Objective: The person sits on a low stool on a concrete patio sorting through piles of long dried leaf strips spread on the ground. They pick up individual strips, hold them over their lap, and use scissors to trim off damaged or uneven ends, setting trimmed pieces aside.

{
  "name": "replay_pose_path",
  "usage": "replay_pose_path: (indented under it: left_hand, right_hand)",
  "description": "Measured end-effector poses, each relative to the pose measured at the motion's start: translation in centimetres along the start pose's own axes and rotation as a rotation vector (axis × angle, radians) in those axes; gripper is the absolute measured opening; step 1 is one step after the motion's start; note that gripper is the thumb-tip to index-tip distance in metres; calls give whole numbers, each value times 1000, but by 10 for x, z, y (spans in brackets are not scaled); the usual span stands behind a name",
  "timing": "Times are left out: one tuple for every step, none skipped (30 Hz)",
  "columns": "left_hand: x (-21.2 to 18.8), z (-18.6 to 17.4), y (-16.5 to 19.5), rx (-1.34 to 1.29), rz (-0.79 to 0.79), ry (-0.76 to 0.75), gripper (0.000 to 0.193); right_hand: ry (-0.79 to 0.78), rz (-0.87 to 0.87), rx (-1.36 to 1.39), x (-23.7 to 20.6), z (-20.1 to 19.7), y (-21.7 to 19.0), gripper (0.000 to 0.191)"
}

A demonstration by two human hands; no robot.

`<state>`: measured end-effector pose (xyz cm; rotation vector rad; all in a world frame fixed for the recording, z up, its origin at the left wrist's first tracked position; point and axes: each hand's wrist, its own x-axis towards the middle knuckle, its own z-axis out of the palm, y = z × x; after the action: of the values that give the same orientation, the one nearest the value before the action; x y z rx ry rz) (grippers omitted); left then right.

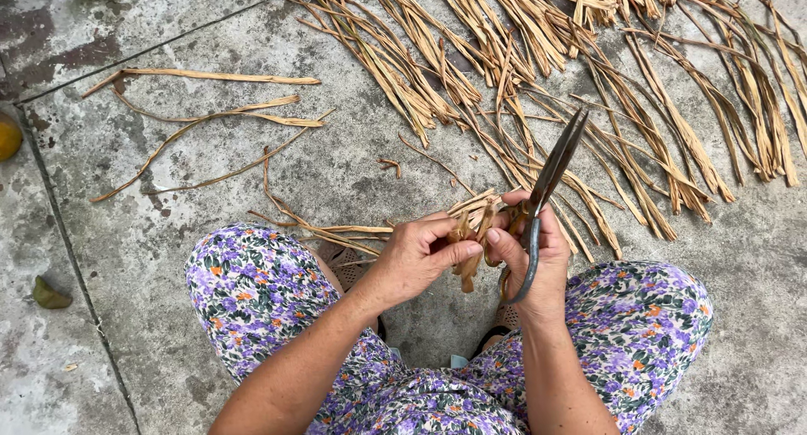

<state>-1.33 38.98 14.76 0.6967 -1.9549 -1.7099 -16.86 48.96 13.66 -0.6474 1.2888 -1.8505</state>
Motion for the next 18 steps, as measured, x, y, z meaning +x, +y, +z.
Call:
replay_pose_path:
  left_hand:
    - [0, 2, 1, -2, -25, 10, 28]
    - [-1, 2, 2, -2, -49, 20, 28]
    - [-1, 1, 2, 26, -49, 44, 27]
    - [1, -1, 3, 55, -49, 68, 25]
    - [1, -4, 4, 84, -48, 91, 25]
    - [1, -7, 5, 100, -22, 114, 24]
    - [1, -10, 6, 117, 6, 136, 23]
    - [1, -12, 7, 132, 33, 157, 23]
    - [1, -14, 9, 135, 37, 165, 22]
    - [0, -15, 10, 137, 41, 173, 22]
    - [0, -16, 11, 140, 44, 180, 21]
    - [-1, -17, 13, 138, 71, 182, 21]
    - [-1, -17, 14, 137, 98, 183, 23]
    - [-2, -17, 15, 135, 124, 183, 25]
    - [-2, -17, 17, 143, 129, 187, 24]
    - [-2, -18, 18, 151, 133, 192, 23]
    - [-2, -18, 19, 160, 139, 195, 22]
    - [-3, -19, 20, 151, 125, 185, 22]
  right_hand:
    - [-7, -19, -38, -1, 1, 0, 47]
    - [-14, -39, -75, -3, 3, 0, 46]
    - [-21, -58, -111, -5, 4, 1, 46]
    - [-48, -72, -169, -7, 5, 0, 50]
    - [-74, -87, -228, -9, 5, 0, 53]
    - [-102, -102, -286, -10, 6, -1, 57]
    - [-116, -72, -376, -11, 7, -1, 63]
    - [-130, -42, -466, -12, 8, -1, 69]
    - [-145, -9, -557, -13, 8, -1, 74]
    - [-165, -26, -579, -15, 8, -1, 76]
    - [-184, -41, -601, -18, 8, -1, 77]
    - [-205, -58, -623, -19, 8, -1, 78]
    - [-215, -57, -610, -19, 7, 0, 78]
    - [-223, -56, -597, -19, 7, 0, 77]
    - [-231, -58, -584, -19, 6, 0, 77]
    - [-234, -45, -575, -19, 6, 1, 77]
    - [-235, -34, -566, -18, 5, 1, 78]
    - [-237, -22, -557, -18, 5, 1, 78]
